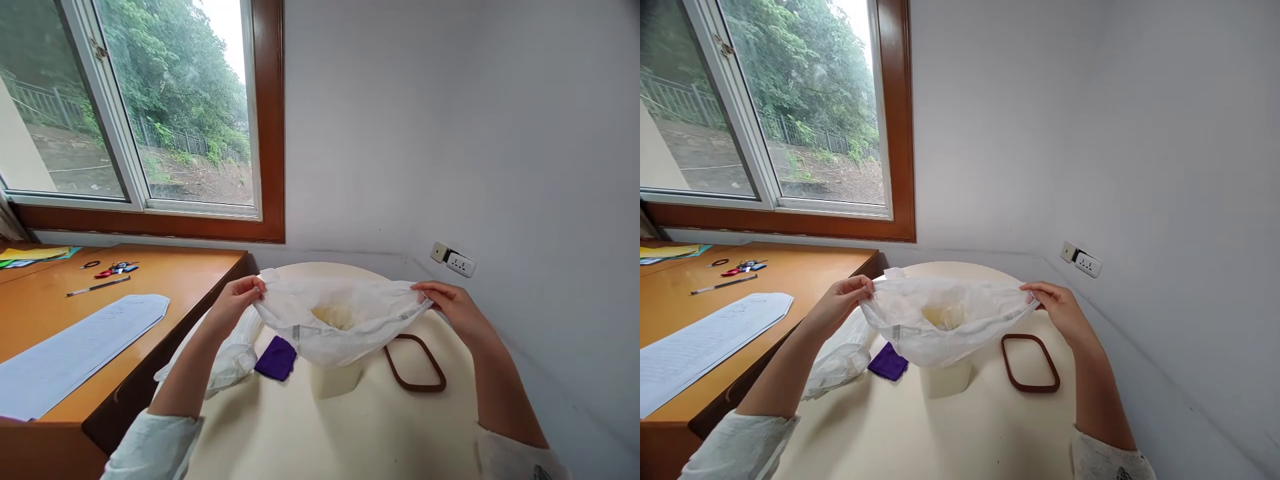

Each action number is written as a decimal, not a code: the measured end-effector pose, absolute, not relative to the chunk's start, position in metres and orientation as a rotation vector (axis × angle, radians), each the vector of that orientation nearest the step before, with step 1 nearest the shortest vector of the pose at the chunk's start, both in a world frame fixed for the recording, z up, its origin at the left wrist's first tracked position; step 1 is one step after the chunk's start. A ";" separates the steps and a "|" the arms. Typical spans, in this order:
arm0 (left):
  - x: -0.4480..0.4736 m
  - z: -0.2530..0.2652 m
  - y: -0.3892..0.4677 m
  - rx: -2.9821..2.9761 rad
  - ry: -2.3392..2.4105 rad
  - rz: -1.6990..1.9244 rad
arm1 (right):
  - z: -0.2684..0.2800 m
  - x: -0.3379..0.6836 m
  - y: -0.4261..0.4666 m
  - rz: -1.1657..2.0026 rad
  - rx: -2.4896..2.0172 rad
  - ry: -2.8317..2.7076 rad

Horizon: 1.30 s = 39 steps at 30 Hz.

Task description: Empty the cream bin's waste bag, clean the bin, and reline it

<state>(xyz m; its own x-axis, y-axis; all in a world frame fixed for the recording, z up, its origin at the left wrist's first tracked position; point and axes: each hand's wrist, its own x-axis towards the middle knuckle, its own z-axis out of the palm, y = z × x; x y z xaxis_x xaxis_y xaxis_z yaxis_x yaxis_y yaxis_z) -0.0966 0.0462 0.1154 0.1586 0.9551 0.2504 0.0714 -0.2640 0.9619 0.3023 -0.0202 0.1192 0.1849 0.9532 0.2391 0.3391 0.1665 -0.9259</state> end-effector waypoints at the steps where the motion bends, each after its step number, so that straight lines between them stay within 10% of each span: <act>1: -0.100 0.118 0.046 1.596 1.069 1.220 | 0.119 0.306 -0.021 0.715 -1.397 -1.373; 18: -0.153 0.145 -0.003 2.505 1.334 0.508 | 0.134 0.329 -0.080 0.638 -1.832 -1.945; 39: -0.138 0.169 0.025 1.914 1.456 1.391 | 0.142 0.319 -0.047 0.103 -1.482 -1.360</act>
